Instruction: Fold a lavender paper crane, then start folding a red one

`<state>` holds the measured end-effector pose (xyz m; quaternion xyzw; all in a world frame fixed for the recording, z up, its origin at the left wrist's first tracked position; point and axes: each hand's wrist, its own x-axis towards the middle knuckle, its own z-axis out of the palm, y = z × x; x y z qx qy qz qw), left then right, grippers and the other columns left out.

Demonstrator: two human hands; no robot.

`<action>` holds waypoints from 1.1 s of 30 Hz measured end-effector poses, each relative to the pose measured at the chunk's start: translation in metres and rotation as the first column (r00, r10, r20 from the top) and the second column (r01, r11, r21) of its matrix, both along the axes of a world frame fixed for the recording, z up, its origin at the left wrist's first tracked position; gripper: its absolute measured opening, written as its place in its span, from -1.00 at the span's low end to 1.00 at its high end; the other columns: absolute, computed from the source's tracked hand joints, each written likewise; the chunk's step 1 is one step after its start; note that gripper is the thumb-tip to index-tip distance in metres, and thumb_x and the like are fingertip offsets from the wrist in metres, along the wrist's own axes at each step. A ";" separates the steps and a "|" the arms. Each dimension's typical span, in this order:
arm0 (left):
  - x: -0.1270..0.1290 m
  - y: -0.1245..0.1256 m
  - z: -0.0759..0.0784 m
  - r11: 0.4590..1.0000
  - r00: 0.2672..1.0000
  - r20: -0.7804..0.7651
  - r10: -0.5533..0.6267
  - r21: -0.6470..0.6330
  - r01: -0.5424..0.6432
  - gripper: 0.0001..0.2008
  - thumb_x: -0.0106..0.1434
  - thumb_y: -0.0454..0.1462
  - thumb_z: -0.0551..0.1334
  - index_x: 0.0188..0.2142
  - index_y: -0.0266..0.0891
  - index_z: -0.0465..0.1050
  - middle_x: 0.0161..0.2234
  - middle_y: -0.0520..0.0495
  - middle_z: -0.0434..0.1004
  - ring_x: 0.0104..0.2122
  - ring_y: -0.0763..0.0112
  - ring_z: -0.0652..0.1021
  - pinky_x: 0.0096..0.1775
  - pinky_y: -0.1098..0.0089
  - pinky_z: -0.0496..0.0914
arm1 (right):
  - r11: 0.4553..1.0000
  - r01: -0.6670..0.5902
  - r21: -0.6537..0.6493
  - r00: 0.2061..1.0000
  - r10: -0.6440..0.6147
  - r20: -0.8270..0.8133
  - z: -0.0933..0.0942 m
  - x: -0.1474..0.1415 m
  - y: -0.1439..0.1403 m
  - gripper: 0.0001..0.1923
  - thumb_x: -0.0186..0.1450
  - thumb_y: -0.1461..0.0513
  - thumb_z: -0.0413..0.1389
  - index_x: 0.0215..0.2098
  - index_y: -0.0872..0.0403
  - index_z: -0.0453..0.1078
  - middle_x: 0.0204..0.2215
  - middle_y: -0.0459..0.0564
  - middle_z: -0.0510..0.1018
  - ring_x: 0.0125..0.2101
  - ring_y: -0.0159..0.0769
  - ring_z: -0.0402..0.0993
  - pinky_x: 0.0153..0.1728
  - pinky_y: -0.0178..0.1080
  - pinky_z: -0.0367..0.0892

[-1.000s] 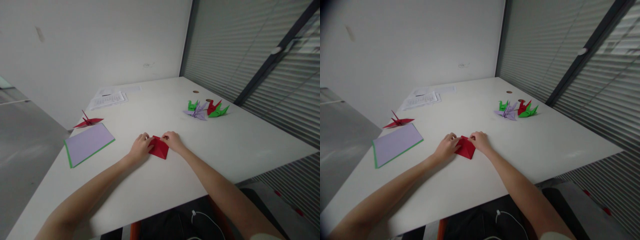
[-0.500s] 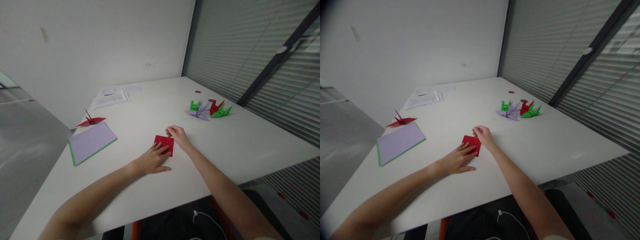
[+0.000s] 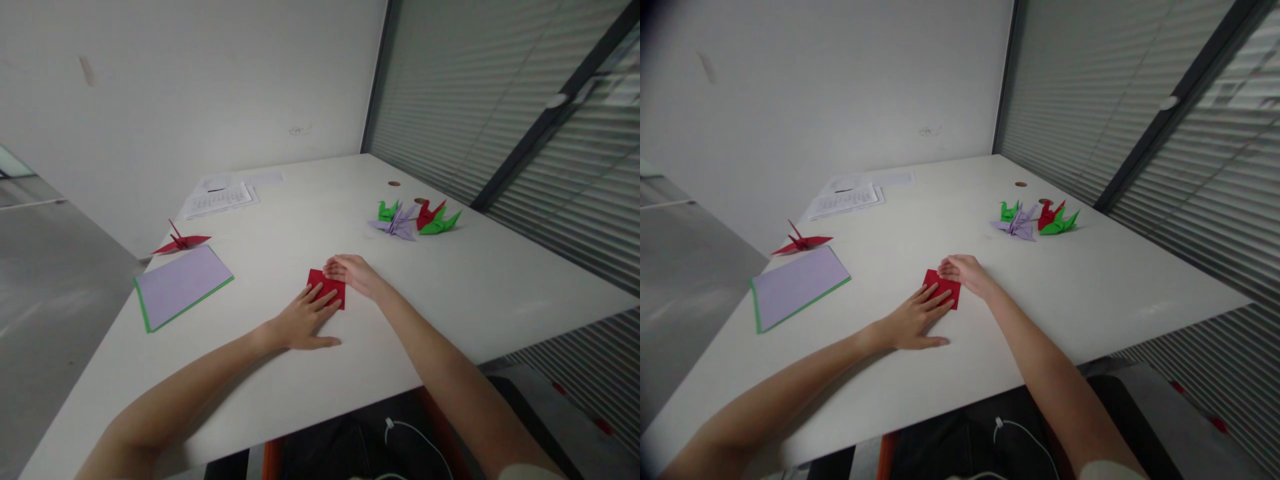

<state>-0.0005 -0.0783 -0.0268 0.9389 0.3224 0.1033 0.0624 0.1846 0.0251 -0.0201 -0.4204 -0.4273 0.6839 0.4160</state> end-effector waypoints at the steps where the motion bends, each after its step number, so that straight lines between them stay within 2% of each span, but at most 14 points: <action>1: 0.000 0.001 0.001 1.000 1.000 0.015 -0.006 -0.007 0.006 -0.15 0.22 0.22 0.09 0.31 -0.28 0.08 0.29 -0.32 0.14 0.30 -0.19 0.10 0.25 -0.15 0.03 | 0.998 -0.043 -0.041 0.999 0.044 0.032 0.000 0.001 0.000 -0.83 0.31 0.28 0.13 -0.44 0.17 0.43 -0.46 0.08 0.60 -0.41 -0.34 0.56 -0.20 -0.24 0.50; 3: -0.002 0.006 0.004 0.999 0.997 0.073 -0.016 -0.041 0.019 -0.20 0.26 0.16 0.10 0.31 -0.30 0.08 0.29 -0.32 0.14 0.28 -0.10 0.18 0.24 -0.06 0.14 | 0.997 -0.016 -0.070 0.994 0.023 0.103 -0.002 0.002 0.000 -0.82 0.31 0.33 0.11 -0.46 0.18 0.43 -0.50 0.08 0.59 -0.43 -0.36 0.56 -0.23 -0.27 0.51; 5: -0.007 0.014 0.008 0.994 0.987 0.159 -0.020 -0.100 0.036 -0.40 0.38 -0.03 0.04 0.29 -0.33 0.13 0.27 -0.30 0.19 0.23 0.10 0.31 0.20 0.11 0.28 | 0.998 0.063 -0.031 0.989 -0.058 0.135 -0.005 0.001 0.001 -0.81 0.32 0.36 0.10 -0.47 0.16 0.42 -0.52 0.04 0.58 -0.44 -0.39 0.55 -0.23 -0.30 0.51; 6: -0.010 0.019 0.009 0.991 0.979 0.203 -0.019 -0.124 0.045 -0.53 0.44 -0.15 -0.05 0.24 -0.30 0.22 0.24 -0.25 0.26 0.21 0.21 0.35 0.18 0.17 0.31 | 0.997 0.076 -0.012 0.988 -0.074 0.137 -0.006 0.000 0.002 -0.82 0.32 0.36 0.10 -0.46 0.16 0.43 -0.51 0.03 0.58 -0.44 -0.40 0.55 -0.23 -0.30 0.51; 8: -0.018 0.029 0.011 0.991 0.964 0.262 -0.045 -0.112 0.077 -0.61 0.44 -0.28 -0.09 0.10 -0.24 0.41 0.16 -0.18 0.39 0.14 0.30 0.42 0.15 0.22 0.35 | 0.998 0.061 0.027 0.989 -0.064 0.132 -0.009 -0.003 0.003 -0.85 0.31 0.35 0.13 -0.44 0.15 0.44 -0.49 0.01 0.59 -0.43 -0.41 0.55 -0.23 -0.32 0.51; 10: -0.025 0.035 0.011 0.993 0.969 0.228 -0.098 -0.046 0.111 -0.67 0.41 -0.25 0.01 -0.02 -0.22 0.51 0.17 -0.20 0.36 0.21 0.19 0.33 0.19 0.13 0.30 | 0.997 0.024 0.068 0.991 -0.032 0.126 -0.010 -0.004 0.004 -0.87 0.30 0.34 0.14 -0.43 0.15 0.45 -0.47 0.01 0.59 -0.42 -0.42 0.55 -0.24 -0.34 0.50; 12: -0.028 0.036 0.009 0.994 0.987 0.121 -0.108 0.000 0.109 -0.66 0.39 -0.16 0.07 0.05 -0.19 0.47 0.20 -0.22 0.31 0.24 0.10 0.27 0.19 0.06 0.26 | 0.993 0.004 0.118 0.992 -0.019 0.122 -0.009 -0.003 0.004 -0.87 0.30 0.32 0.15 -0.42 0.15 0.46 -0.46 0.01 0.60 -0.43 -0.42 0.55 -0.26 -0.34 0.50; 15: -0.026 0.030 0.009 0.991 0.995 -0.003 0.100 0.085 -0.100 -0.52 0.38 0.01 0.04 0.18 -0.11 0.33 0.17 -0.26 0.31 0.11 0.02 0.38 0.08 -0.02 0.29 | 0.982 0.014 0.187 0.995 -0.032 0.097 -0.004 0.002 0.004 -0.86 0.31 0.24 0.15 -0.38 0.14 0.48 -0.44 0.01 0.61 -0.44 -0.41 0.55 -0.27 -0.32 0.49; 18: -0.021 0.023 0.011 0.957 0.965 -0.022 0.260 0.138 -0.255 -0.38 0.32 0.14 0.02 0.20 -0.16 0.29 0.06 -0.30 0.37 -0.04 0.02 0.44 -0.03 0.00 0.31 | 0.979 -0.115 0.170 0.988 0.096 0.117 -0.003 0.006 0.002 -0.83 0.30 0.19 0.16 -0.33 0.15 0.51 -0.38 0.06 0.63 -0.38 -0.35 0.57 -0.24 -0.26 0.50; 21: -0.019 0.022 0.011 0.969 0.975 0.005 0.223 0.109 -0.222 -0.37 0.32 0.14 0.03 0.14 -0.25 0.35 -0.02 -0.29 0.41 -0.09 0.08 0.44 -0.05 0.07 0.29 | 0.964 -0.207 0.169 0.958 0.164 0.236 -0.007 0.007 0.002 -0.89 0.21 0.24 0.24 -0.35 0.17 0.53 -0.37 0.09 0.65 -0.34 -0.31 0.58 -0.16 -0.19 0.48; 25: -0.019 0.022 0.006 0.977 0.980 0.065 0.190 0.083 -0.195 -0.33 0.27 0.17 0.07 0.13 -0.28 0.36 -0.04 -0.31 0.39 -0.03 0.02 0.40 0.01 0.03 0.27 | 0.962 -0.080 0.261 0.967 0.012 0.254 -0.008 0.002 0.001 -0.96 0.15 0.32 0.23 -0.40 0.14 0.53 -0.44 0.00 0.64 -0.37 -0.36 0.56 -0.15 -0.22 0.47; 27: -0.019 0.022 0.004 0.978 0.979 0.087 0.183 0.084 -0.190 -0.25 0.24 0.20 0.08 0.20 -0.29 0.28 0.02 -0.34 0.37 0.02 -0.01 0.39 0.05 0.00 0.25 | 0.969 -0.084 0.232 0.984 0.043 0.175 -0.006 -0.001 -0.003 -0.94 0.17 0.32 0.19 -0.40 0.14 0.53 -0.43 0.00 0.64 -0.39 -0.37 0.57 -0.19 -0.25 0.48; 30: -0.020 0.021 0.002 0.983 0.980 0.123 0.153 0.078 -0.163 -0.28 0.25 0.17 0.09 0.20 -0.29 0.27 0.06 -0.33 0.38 0.03 0.02 0.43 0.07 0.02 0.27 | 0.978 -0.185 0.098 0.980 0.176 0.095 -0.003 -0.007 -0.010 -0.89 0.20 0.36 0.14 -0.40 0.17 0.53 -0.38 0.06 0.65 -0.36 -0.35 0.59 -0.18 -0.27 0.48; 33: -0.021 0.021 0.002 0.984 0.981 0.133 0.140 0.087 -0.152 -0.35 0.26 0.14 0.10 0.10 -0.32 0.37 0.06 -0.35 0.43 0.03 0.00 0.46 0.07 0.04 0.30 | 0.991 -0.125 -0.043 0.984 0.130 0.120 -0.001 -0.005 -0.008 -0.87 0.21 0.41 0.13 -0.45 0.20 0.52 -0.40 0.13 0.65 -0.38 -0.34 0.60 -0.13 -0.24 0.49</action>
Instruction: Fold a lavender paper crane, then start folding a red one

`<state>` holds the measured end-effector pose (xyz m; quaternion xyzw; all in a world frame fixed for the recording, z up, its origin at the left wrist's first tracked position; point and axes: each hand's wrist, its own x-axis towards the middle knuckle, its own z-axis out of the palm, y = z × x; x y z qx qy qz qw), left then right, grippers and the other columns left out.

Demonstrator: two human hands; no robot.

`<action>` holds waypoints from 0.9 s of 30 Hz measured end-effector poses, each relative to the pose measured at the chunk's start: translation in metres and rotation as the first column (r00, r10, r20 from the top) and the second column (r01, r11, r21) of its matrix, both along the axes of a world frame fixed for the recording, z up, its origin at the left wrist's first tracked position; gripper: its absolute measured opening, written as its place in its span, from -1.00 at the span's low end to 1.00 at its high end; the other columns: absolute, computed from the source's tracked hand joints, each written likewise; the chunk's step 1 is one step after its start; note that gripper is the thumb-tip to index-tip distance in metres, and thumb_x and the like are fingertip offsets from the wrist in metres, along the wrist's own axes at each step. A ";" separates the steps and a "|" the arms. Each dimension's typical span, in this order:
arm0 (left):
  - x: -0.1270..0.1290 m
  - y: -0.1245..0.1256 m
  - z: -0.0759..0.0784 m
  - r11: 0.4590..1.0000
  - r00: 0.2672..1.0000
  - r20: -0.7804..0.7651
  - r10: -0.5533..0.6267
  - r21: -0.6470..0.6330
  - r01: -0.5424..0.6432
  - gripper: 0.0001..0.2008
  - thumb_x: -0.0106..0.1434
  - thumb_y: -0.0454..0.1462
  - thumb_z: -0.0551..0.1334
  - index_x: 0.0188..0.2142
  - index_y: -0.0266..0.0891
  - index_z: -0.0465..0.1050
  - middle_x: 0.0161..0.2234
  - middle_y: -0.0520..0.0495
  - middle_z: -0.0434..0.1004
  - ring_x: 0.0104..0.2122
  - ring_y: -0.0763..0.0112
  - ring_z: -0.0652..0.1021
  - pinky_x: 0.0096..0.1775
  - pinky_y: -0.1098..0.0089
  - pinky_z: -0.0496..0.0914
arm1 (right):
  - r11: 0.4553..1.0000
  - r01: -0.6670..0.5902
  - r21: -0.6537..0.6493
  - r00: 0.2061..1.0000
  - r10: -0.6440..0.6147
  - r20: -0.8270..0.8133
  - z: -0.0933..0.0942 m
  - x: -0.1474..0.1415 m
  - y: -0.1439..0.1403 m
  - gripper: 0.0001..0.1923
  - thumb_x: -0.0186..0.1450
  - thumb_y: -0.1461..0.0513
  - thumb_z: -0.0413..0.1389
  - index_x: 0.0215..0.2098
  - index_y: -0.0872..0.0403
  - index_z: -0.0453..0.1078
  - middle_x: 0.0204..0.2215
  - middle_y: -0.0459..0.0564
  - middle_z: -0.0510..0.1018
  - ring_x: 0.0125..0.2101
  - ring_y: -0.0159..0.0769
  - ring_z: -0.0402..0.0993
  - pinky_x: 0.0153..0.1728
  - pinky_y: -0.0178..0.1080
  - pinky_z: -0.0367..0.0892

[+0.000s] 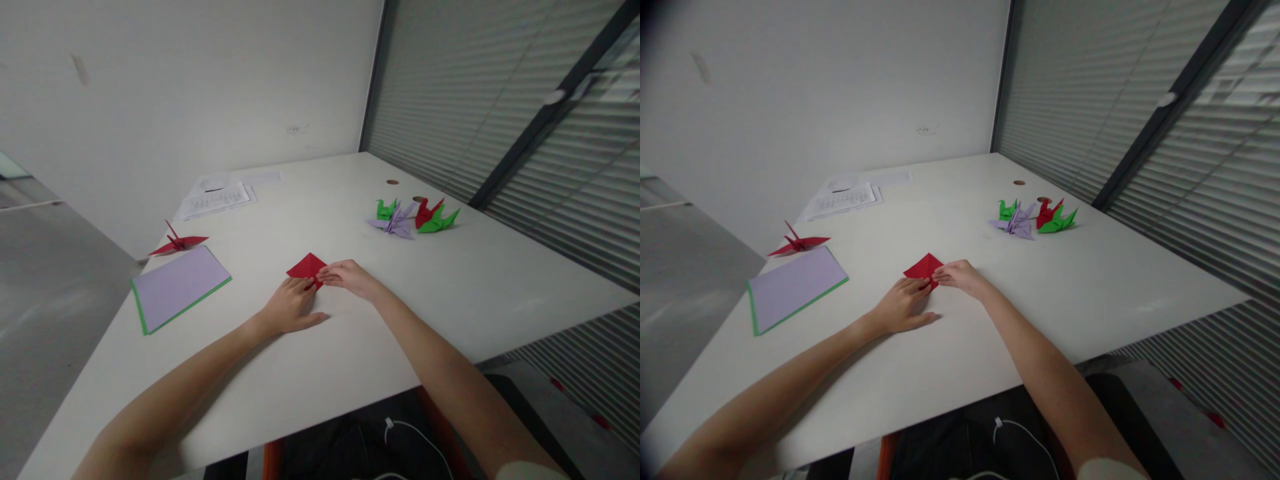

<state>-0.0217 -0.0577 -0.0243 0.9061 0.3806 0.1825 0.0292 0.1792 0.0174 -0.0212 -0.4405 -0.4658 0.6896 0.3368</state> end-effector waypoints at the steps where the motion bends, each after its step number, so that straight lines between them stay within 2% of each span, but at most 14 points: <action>1: 0.000 0.000 0.000 1.000 1.000 -0.010 0.005 0.006 -0.005 -0.36 0.26 0.13 0.11 0.08 -0.34 0.39 0.07 -0.37 0.43 0.04 -0.02 0.46 0.07 0.03 0.31 | 0.998 0.055 -0.014 0.998 -0.054 0.022 0.001 0.002 0.003 -0.86 0.21 0.42 0.13 -0.46 0.21 0.51 -0.42 0.14 0.64 -0.39 -0.33 0.60 -0.12 -0.22 0.49; 4: 0.000 -0.001 0.000 1.000 0.999 -0.050 0.016 0.023 -0.015 -0.36 0.26 0.12 0.12 0.07 -0.37 0.40 0.11 -0.41 0.40 0.06 -0.04 0.46 0.08 0.03 0.32 | 0.965 0.258 0.049 0.962 -0.261 0.080 0.004 0.011 0.010 -0.79 0.22 0.46 0.11 -0.53 0.20 0.48 -0.50 0.10 0.62 -0.44 -0.36 0.58 -0.09 -0.19 0.49; 6: 0.000 -0.001 0.000 1.000 0.998 -0.068 0.016 0.025 -0.015 -0.36 0.27 0.11 0.12 0.07 -0.38 0.40 0.12 -0.42 0.39 0.07 -0.05 0.46 0.08 0.03 0.33 | 0.946 0.309 0.095 0.948 -0.315 0.051 0.007 0.015 0.011 -0.77 0.22 0.48 0.08 -0.53 0.19 0.48 -0.50 0.07 0.63 -0.43 -0.38 0.58 -0.08 -0.21 0.48; 10: -0.003 0.001 -0.002 1.000 0.997 -0.081 0.011 0.015 -0.010 -0.34 0.26 0.12 0.13 0.10 -0.39 0.39 0.14 -0.43 0.37 0.07 -0.07 0.46 0.07 0.01 0.35 | 0.997 0.073 -0.017 0.997 -0.073 -0.030 0.009 0.016 0.007 -0.83 0.26 0.42 0.08 -0.40 0.23 0.52 -0.37 0.16 0.65 -0.34 -0.31 0.61 -0.09 -0.21 0.49; 11: -0.003 0.002 -0.003 1.000 0.997 -0.073 0.005 0.010 -0.004 -0.36 0.28 0.10 0.13 0.11 -0.38 0.39 0.14 -0.41 0.37 0.08 -0.05 0.46 0.08 0.01 0.35 | 0.997 0.067 -0.048 0.998 -0.067 -0.006 0.008 0.015 0.007 -0.84 0.26 0.42 0.09 -0.42 0.24 0.51 -0.39 0.17 0.65 -0.36 -0.30 0.61 -0.10 -0.20 0.50; 13: -0.004 0.005 -0.005 1.000 1.000 -0.026 0.000 0.002 0.000 -0.48 0.36 0.01 0.08 0.08 -0.34 0.43 0.12 -0.35 0.41 0.08 0.03 0.47 0.08 0.05 0.36 | 0.978 0.207 -0.012 0.976 -0.205 0.068 0.007 0.015 0.009 -0.83 0.23 0.44 0.10 -0.48 0.22 0.48 -0.45 0.14 0.64 -0.40 -0.33 0.60 -0.11 -0.21 0.50; 15: -0.005 0.010 -0.009 1.000 0.998 0.057 0.015 -0.007 -0.014 -0.60 0.43 -0.12 0.00 0.01 -0.28 0.50 0.07 -0.27 0.48 0.04 0.13 0.51 0.05 0.11 0.40 | 0.927 0.357 0.113 0.929 -0.365 0.060 0.006 0.016 0.011 -0.83 0.20 0.46 0.12 -0.49 0.18 0.47 -0.47 0.07 0.63 -0.42 -0.37 0.59 -0.09 -0.24 0.49; 16: -0.006 0.013 -0.011 1.000 0.994 0.102 0.024 -0.011 -0.023 -0.62 0.44 -0.16 -0.01 -0.04 -0.26 0.53 0.03 -0.25 0.52 0.00 0.17 0.53 0.03 0.13 0.42 | 0.919 0.364 0.150 0.928 -0.372 0.025 0.007 0.016 0.010 -0.83 0.20 0.46 0.12 -0.47 0.17 0.48 -0.46 0.05 0.64 -0.40 -0.39 0.59 -0.08 -0.25 0.49; 18: -0.007 0.018 -0.015 1.000 0.984 0.175 0.023 -0.023 -0.019 -0.65 0.43 -0.18 0.03 -0.08 -0.26 0.56 -0.03 -0.24 0.55 -0.05 0.19 0.55 -0.01 0.15 0.45 | 0.965 0.227 0.135 0.974 -0.223 -0.042 0.008 0.015 0.008 -0.86 0.23 0.43 0.11 -0.41 0.17 0.50 -0.40 0.07 0.65 -0.34 -0.36 0.60 -0.07 -0.25 0.48; 20: -0.009 0.022 -0.020 0.999 0.974 0.225 0.011 -0.048 0.000 -0.69 0.40 -0.19 0.09 -0.10 -0.24 0.58 -0.06 -0.23 0.56 -0.07 0.21 0.55 -0.02 0.17 0.45 | 0.998 0.050 0.050 0.998 -0.047 -0.053 0.007 0.013 0.005 -0.89 0.25 0.38 0.12 -0.37 0.19 0.51 -0.34 0.13 0.65 -0.31 -0.32 0.61 -0.08 -0.23 0.49; 21: -0.009 0.024 -0.021 0.998 0.970 0.245 0.012 -0.066 0.005 -0.71 0.38 -0.19 0.12 -0.11 -0.22 0.59 -0.06 -0.22 0.55 -0.07 0.22 0.55 -0.01 0.18 0.45 | 1.000 0.024 0.010 0.999 -0.024 -0.030 0.006 0.013 0.005 -0.90 0.25 0.36 0.14 -0.37 0.20 0.51 -0.34 0.15 0.65 -0.32 -0.31 0.61 -0.08 -0.22 0.50; 23: -0.011 0.026 -0.024 0.995 0.964 0.265 0.026 -0.096 -0.001 -0.74 0.36 -0.19 0.15 -0.14 -0.17 0.60 -0.03 -0.19 0.53 -0.03 0.21 0.53 0.03 0.15 0.43 | 0.992 0.125 -0.010 0.991 -0.125 0.045 0.003 0.013 0.007 -0.91 0.24 0.37 0.16 -0.42 0.19 0.49 -0.41 0.13 0.64 -0.37 -0.32 0.60 -0.10 -0.21 0.50; 25: -0.013 0.026 -0.025 0.994 0.965 0.254 0.056 -0.101 -0.031 -0.77 0.34 -0.18 0.17 -0.19 -0.12 0.62 0.02 -0.17 0.51 0.05 0.16 0.48 0.10 0.07 0.38 | 0.955 0.289 0.068 0.953 -0.294 0.073 0.002 0.015 0.010 -0.89 0.22 0.39 0.17 -0.46 0.16 0.47 -0.49 0.06 0.62 -0.41 -0.35 0.58 -0.10 -0.22 0.51; 27: -0.014 0.025 -0.023 0.993 0.972 0.219 0.089 -0.096 -0.069 -0.78 0.32 -0.17 0.19 -0.20 -0.09 0.63 0.07 -0.15 0.48 0.13 0.08 0.40 0.15 -0.03 0.30 | 0.936 0.322 0.139 0.944 -0.329 0.030 0.002 0.017 0.012 -0.91 0.23 0.38 0.18 -0.43 0.15 0.48 -0.48 0.03 0.63 -0.40 -0.37 0.58 -0.11 -0.24 0.51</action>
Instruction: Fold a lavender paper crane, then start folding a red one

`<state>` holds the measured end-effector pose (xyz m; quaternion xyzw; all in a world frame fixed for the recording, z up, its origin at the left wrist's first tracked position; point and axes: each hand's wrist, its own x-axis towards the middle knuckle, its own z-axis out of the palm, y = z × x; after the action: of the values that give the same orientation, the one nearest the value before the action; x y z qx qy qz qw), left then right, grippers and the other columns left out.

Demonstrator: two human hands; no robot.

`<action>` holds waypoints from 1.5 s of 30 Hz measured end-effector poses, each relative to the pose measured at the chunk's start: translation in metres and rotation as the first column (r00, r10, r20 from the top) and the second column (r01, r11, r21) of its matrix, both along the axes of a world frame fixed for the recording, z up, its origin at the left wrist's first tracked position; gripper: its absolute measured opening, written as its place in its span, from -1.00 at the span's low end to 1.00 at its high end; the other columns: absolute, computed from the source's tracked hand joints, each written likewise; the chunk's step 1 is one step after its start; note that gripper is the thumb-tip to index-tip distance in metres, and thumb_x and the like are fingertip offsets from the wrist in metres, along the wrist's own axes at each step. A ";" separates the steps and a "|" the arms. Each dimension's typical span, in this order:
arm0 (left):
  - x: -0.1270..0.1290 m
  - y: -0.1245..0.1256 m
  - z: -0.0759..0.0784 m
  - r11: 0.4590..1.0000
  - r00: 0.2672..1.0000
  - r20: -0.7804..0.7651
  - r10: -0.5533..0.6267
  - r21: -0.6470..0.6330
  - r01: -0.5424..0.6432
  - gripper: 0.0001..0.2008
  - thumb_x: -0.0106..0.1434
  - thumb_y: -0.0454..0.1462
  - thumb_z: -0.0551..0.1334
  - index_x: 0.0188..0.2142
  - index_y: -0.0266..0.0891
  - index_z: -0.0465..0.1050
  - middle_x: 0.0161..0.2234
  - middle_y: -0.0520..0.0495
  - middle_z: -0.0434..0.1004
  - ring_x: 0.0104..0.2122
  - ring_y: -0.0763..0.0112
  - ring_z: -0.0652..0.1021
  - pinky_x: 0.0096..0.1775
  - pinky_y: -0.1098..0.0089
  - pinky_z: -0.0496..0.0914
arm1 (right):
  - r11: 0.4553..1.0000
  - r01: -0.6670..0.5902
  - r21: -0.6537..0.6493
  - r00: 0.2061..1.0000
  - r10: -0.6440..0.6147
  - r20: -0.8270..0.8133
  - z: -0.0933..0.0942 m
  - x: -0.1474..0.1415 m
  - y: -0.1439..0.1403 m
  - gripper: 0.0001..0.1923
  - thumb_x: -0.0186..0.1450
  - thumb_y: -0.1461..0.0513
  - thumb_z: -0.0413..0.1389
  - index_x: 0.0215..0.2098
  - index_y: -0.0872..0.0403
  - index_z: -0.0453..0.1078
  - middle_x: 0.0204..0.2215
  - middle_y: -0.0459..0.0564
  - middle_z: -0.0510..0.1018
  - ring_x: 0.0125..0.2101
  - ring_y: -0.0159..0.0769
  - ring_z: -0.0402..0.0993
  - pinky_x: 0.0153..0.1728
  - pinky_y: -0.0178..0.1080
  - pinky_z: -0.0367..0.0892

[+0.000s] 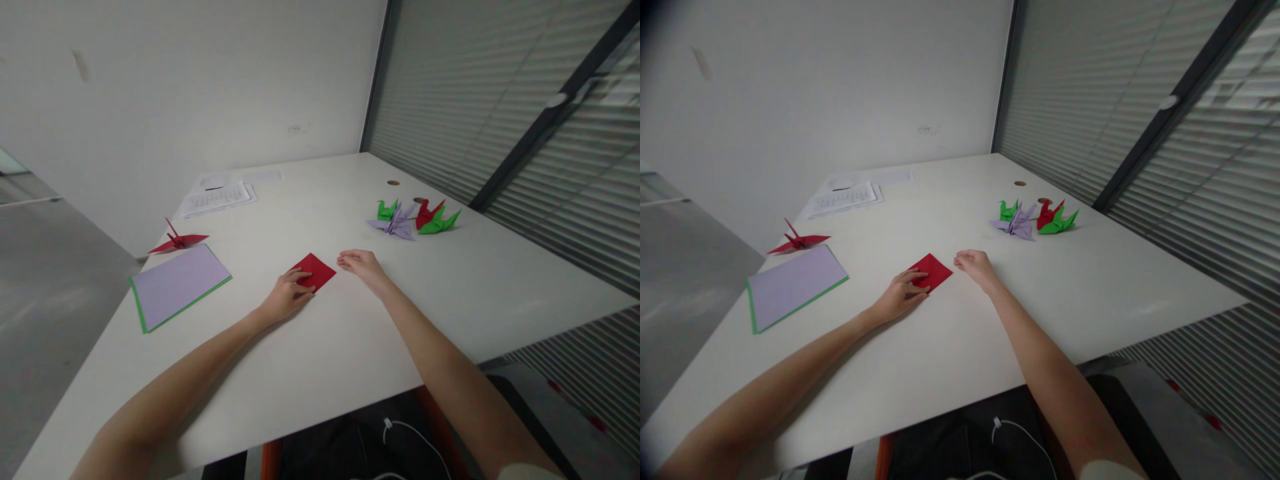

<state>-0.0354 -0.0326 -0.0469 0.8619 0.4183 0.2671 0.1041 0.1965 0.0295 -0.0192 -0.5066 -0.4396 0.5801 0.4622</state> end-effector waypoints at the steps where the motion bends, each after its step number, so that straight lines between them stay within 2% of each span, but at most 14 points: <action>1: 0.000 -0.001 0.002 1.000 1.000 -0.026 0.016 -0.004 -0.016 -0.78 0.32 -0.16 0.19 -0.18 -0.08 0.63 0.09 -0.14 0.46 0.17 0.04 0.36 0.17 -0.08 0.27 | 0.998 -0.052 0.017 0.998 0.053 -0.022 0.001 0.000 0.000 -0.94 0.24 0.36 0.19 -0.40 0.15 0.49 -0.44 0.04 0.64 -0.38 -0.37 0.58 -0.11 -0.25 0.51; 5: 0.001 -0.007 0.010 0.996 0.987 -0.147 0.059 -0.061 -0.068 -0.74 0.33 -0.16 0.16 -0.07 -0.03 0.58 0.19 -0.10 0.36 0.27 -0.14 0.17 0.14 -0.26 0.18 | 0.939 -0.328 -0.102 0.945 0.325 -0.042 0.000 -0.003 -0.006 -0.90 0.26 0.29 0.20 -0.36 0.20 0.52 -0.35 0.14 0.65 -0.35 -0.33 0.61 -0.19 -0.28 0.52; 7: 0.001 -0.010 0.013 0.992 0.979 -0.186 0.085 -0.077 -0.100 -0.72 0.34 -0.16 0.14 -0.02 0.04 0.54 0.21 -0.06 0.33 0.28 -0.20 0.14 0.13 -0.37 0.09 | 0.949 -0.282 -0.143 0.958 0.287 0.012 -0.004 -0.006 -0.006 -0.89 0.24 0.30 0.21 -0.43 0.21 0.50 -0.43 0.14 0.64 -0.40 -0.32 0.60 -0.23 -0.28 0.53; 11: 0.001 -0.011 0.013 0.988 0.967 -0.228 0.112 -0.075 -0.132 -0.70 0.35 -0.11 0.12 0.03 0.15 0.47 0.22 -0.01 0.32 0.26 -0.20 0.18 0.12 -0.49 -0.19 | 0.990 -0.136 0.023 0.989 0.134 0.069 -0.012 -0.011 -0.002 -0.94 0.21 0.32 0.23 -0.44 0.16 0.50 -0.48 0.04 0.63 -0.44 -0.38 0.58 -0.24 -0.29 0.53; 15: -0.001 -0.009 0.012 0.989 0.969 -0.236 0.079 -0.107 -0.106 -0.67 0.36 -0.10 0.10 0.06 0.09 0.47 0.24 -0.05 0.28 0.28 -0.20 0.15 0.14 -0.42 -0.07 | 0.973 -0.227 -0.034 0.972 0.228 0.055 -0.014 -0.008 0.001 -0.92 0.21 0.30 0.23 -0.44 0.18 0.51 -0.46 0.09 0.64 -0.42 -0.33 0.59 -0.24 -0.26 0.53; 19: -0.001 -0.009 0.012 0.990 0.971 -0.227 0.073 -0.101 -0.098 -0.66 0.37 -0.10 0.08 0.07 0.07 0.46 0.25 -0.05 0.25 0.28 -0.23 0.13 0.14 -0.42 -0.04 | 0.991 -0.061 0.122 0.982 0.038 0.184 -0.015 -0.004 0.003 -0.97 0.15 0.33 0.25 -0.44 0.11 0.51 -0.47 -0.01 0.64 -0.39 -0.34 0.59 -0.17 -0.25 0.50; 21: -0.001 -0.009 0.012 0.990 0.970 -0.230 0.073 -0.100 -0.098 -0.66 0.37 -0.10 0.08 0.08 0.08 0.45 0.26 -0.04 0.25 0.29 -0.22 0.12 0.14 -0.42 -0.05 | 0.984 -0.089 0.155 0.983 0.061 0.171 -0.015 -0.005 0.002 -0.98 0.16 0.33 0.24 -0.40 0.10 0.52 -0.43 0.00 0.65 -0.37 -0.34 0.59 -0.17 -0.25 0.50; 24: 0.000 -0.010 0.012 0.989 0.970 -0.227 0.083 -0.101 -0.108 -0.67 0.37 -0.11 0.09 0.07 0.09 0.46 0.26 -0.02 0.26 0.30 -0.21 0.09 0.14 -0.42 -0.05 | 0.978 -0.197 0.066 0.971 0.185 0.155 -0.017 -0.009 0.000 -0.94 0.18 0.30 0.24 -0.45 0.14 0.51 -0.46 0.05 0.64 -0.41 -0.31 0.59 -0.21 -0.21 0.52; 29: 0.001 -0.010 0.012 0.991 0.970 -0.226 0.085 -0.082 -0.106 -0.68 0.37 -0.13 0.10 0.06 0.06 0.46 0.25 -0.04 0.27 0.29 -0.13 0.14 0.16 -0.37 -0.04 | 0.974 -0.123 0.192 0.964 0.071 0.256 -0.016 -0.010 -0.002 -0.98 0.17 0.29 0.24 -0.41 0.11 0.52 -0.46 0.01 0.64 -0.38 -0.31 0.58 -0.16 -0.19 0.50; 33: 0.002 -0.010 0.013 0.993 0.971 -0.234 0.054 -0.086 -0.076 -0.66 0.38 -0.15 0.07 0.08 0.01 0.46 0.24 -0.10 0.27 0.29 -0.14 0.14 0.16 -0.36 -0.01 | 0.967 -0.234 0.096 0.944 0.203 0.260 -0.013 -0.009 -0.002 -0.87 0.24 0.29 0.16 -0.45 0.14 0.50 -0.45 0.09 0.64 -0.42 -0.27 0.59 -0.19 -0.14 0.51; 35: 0.002 -0.010 0.015 0.994 0.971 -0.237 0.044 -0.085 -0.066 -0.65 0.39 -0.15 0.06 0.10 0.01 0.44 0.25 -0.11 0.27 0.29 -0.15 0.14 0.16 -0.36 0.00 | 0.970 -0.180 0.165 0.912 0.102 0.397 -0.012 -0.007 -0.002 -0.88 0.23 0.31 0.15 -0.43 0.14 0.51 -0.43 0.10 0.64 -0.38 -0.23 0.59 -0.16 -0.12 0.50; 38: 0.002 -0.011 0.015 0.995 0.968 -0.245 0.053 -0.072 -0.073 -0.65 0.39 -0.16 0.07 0.11 0.02 0.42 0.25 -0.09 0.27 0.29 -0.14 0.13 0.16 -0.34 0.01 | 0.912 -0.145 0.384 0.847 -0.086 0.524 -0.011 -0.006 -0.003 -0.87 0.23 0.33 0.14 -0.29 0.11 0.53 -0.31 0.09 0.65 -0.27 -0.23 0.59 -0.11 -0.16 0.47; 42: 0.003 -0.014 0.011 0.996 0.967 -0.246 0.069 -0.036 -0.080 -0.68 0.37 -0.19 0.10 0.07 0.00 0.46 0.23 -0.09 0.29 0.28 -0.09 0.17 0.17 -0.30 0.05 | 0.814 -0.402 0.420 0.782 0.067 0.619 -0.010 -0.008 -0.009 -0.82 0.26 0.33 0.10 -0.24 0.13 0.54 -0.29 0.08 0.64 -0.31 -0.27 0.57 -0.20 -0.23 0.46; 45: 0.007 -0.015 0.011 0.997 0.978 -0.199 0.060 0.062 -0.049 -0.69 0.35 -0.25 0.12 0.05 -0.08 0.47 0.19 -0.15 0.36 0.24 -0.01 0.26 0.20 -0.23 0.06 | 0.772 -0.491 0.404 0.713 0.090 0.695 -0.009 -0.010 -0.012 -0.83 0.25 0.34 0.11 -0.25 0.16 0.55 -0.29 0.10 0.63 -0.32 -0.28 0.55 -0.22 -0.24 0.43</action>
<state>-0.0279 -0.0473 -0.0355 0.8753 0.4423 0.1935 0.0294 0.1866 0.0175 -0.0287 -0.4333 -0.7979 0.2833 0.3089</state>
